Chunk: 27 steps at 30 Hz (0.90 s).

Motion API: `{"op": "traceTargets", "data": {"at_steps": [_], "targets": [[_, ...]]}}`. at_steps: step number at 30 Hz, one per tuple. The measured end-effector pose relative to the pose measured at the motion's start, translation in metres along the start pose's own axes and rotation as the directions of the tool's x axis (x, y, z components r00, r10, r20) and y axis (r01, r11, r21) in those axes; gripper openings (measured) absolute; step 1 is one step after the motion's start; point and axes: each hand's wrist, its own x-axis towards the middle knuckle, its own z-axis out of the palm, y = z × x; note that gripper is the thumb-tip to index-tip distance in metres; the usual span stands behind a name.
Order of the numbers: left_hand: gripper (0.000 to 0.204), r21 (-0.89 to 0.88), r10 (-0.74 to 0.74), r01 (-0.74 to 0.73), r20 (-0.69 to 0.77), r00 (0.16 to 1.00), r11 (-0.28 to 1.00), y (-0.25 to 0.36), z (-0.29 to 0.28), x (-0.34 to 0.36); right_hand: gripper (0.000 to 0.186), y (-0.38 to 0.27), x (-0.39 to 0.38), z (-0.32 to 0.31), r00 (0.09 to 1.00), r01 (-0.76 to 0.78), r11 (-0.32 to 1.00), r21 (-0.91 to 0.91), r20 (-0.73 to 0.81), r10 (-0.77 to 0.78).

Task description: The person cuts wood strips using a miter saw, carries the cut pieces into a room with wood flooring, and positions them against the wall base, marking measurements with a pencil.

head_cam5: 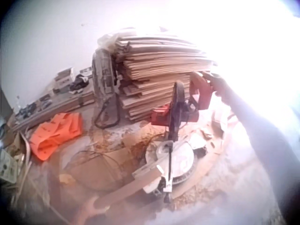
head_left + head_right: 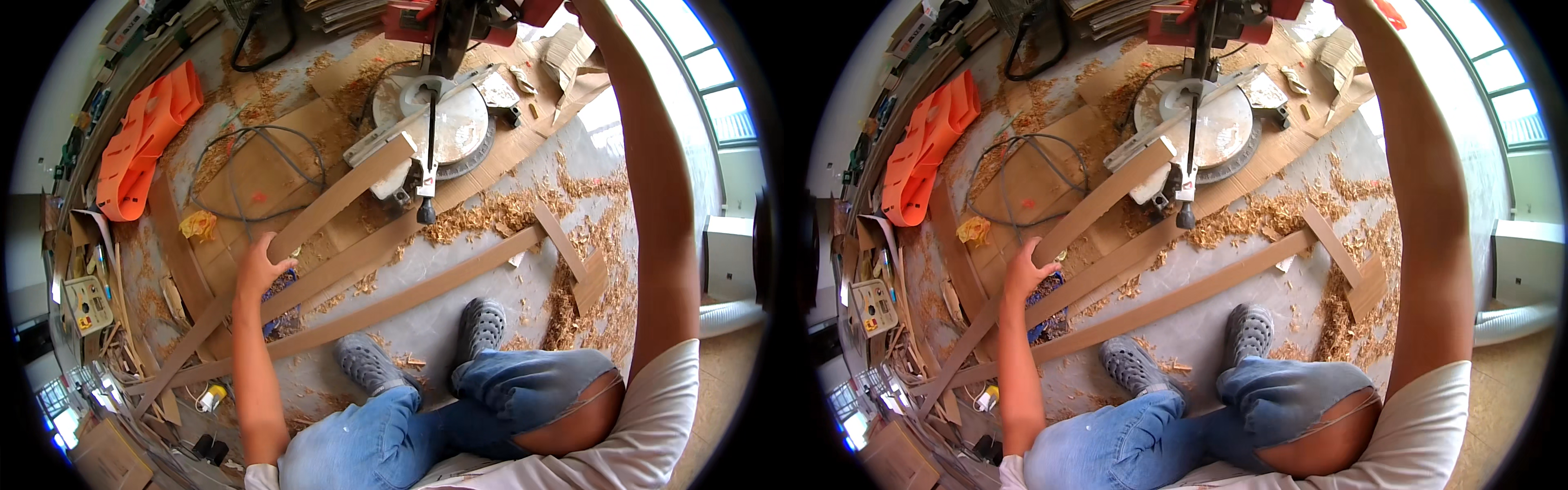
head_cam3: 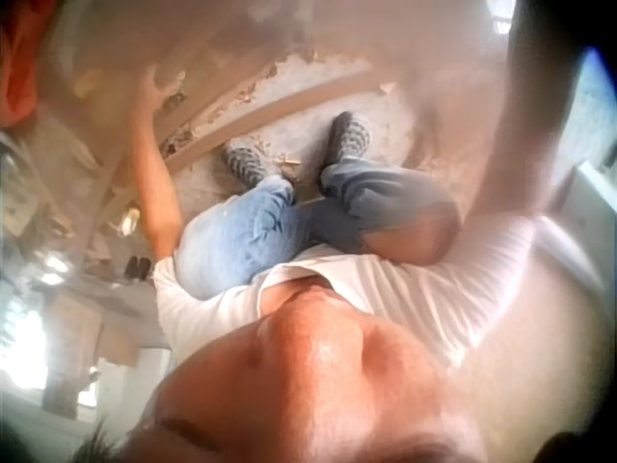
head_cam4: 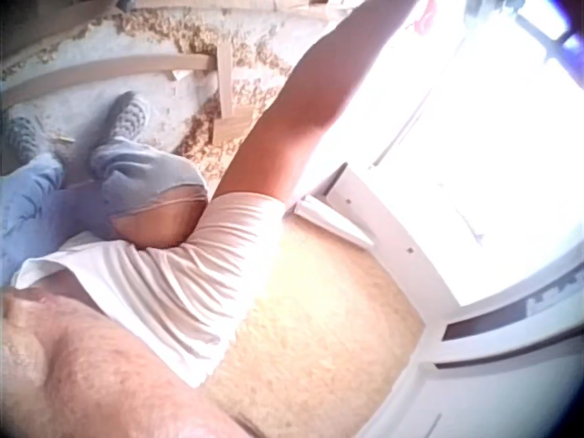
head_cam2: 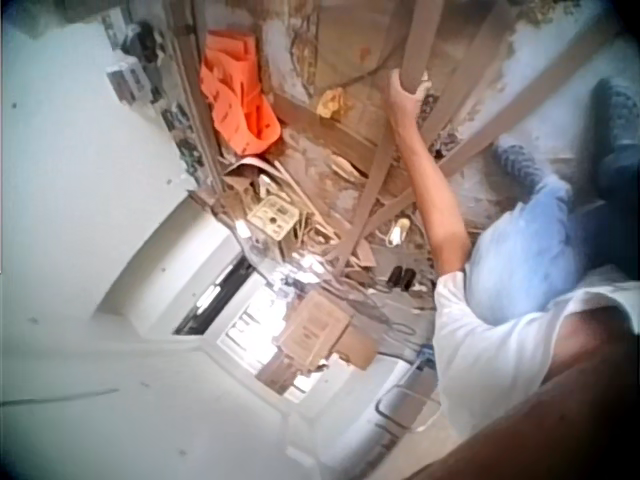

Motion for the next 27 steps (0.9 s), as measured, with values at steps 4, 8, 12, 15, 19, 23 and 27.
{"op": "traceTargets", "data": {"at_steps": [4,8,12,15,19,23,27], "targets": [[0.064,0.012,0.15,-0.149,-0.071,0.986,0.989,-0.041,0.024,-0.014,0.043,0.103,-0.077,-0.051,0.98,0.188,0.973,0.131,0.049,-0.195],[0.06,0.015,0.037,-0.039,0.08,0.996,0.999,-0.03,0.016,-0.033,0.04,0.207,-0.23,-0.056,0.928,-0.238,0.725,-0.646,0.069,0.366],[0.052,0.093,-0.06,0.036,0.269,0.961,0.995,-0.009,-0.002,-0.058,0.077,0.234,-0.361,-0.049,0.711,-0.191,0.211,-0.959,0.014,0.703],[0.052,0.121,-0.096,0.048,0.428,0.899,0.992,-0.012,-0.001,-0.076,0.079,0.235,-0.399,-0.044,0.685,-0.201,0.218,-0.955,0.022,0.728],[0.055,0.125,0.0,-0.063,0.447,0.894,0.99,-0.004,0.017,-0.095,0.058,0.253,-0.426,-0.05,0.764,-0.114,0.24,-0.964,0.069,0.642],[0.057,0.081,0.12,-0.173,0.443,0.889,0.982,0.008,0.027,-0.111,0.053,0.232,-0.449,-0.052,0.681,0.098,0.42,-0.902,0.368,0.633],[0.055,-0.014,0.141,-0.15,0.445,0.884,0.989,0.006,0.042,-0.132,0.05,0.226,-0.458,-0.052,0.463,0.135,0.582,-0.802,0.57,0.679]]}}
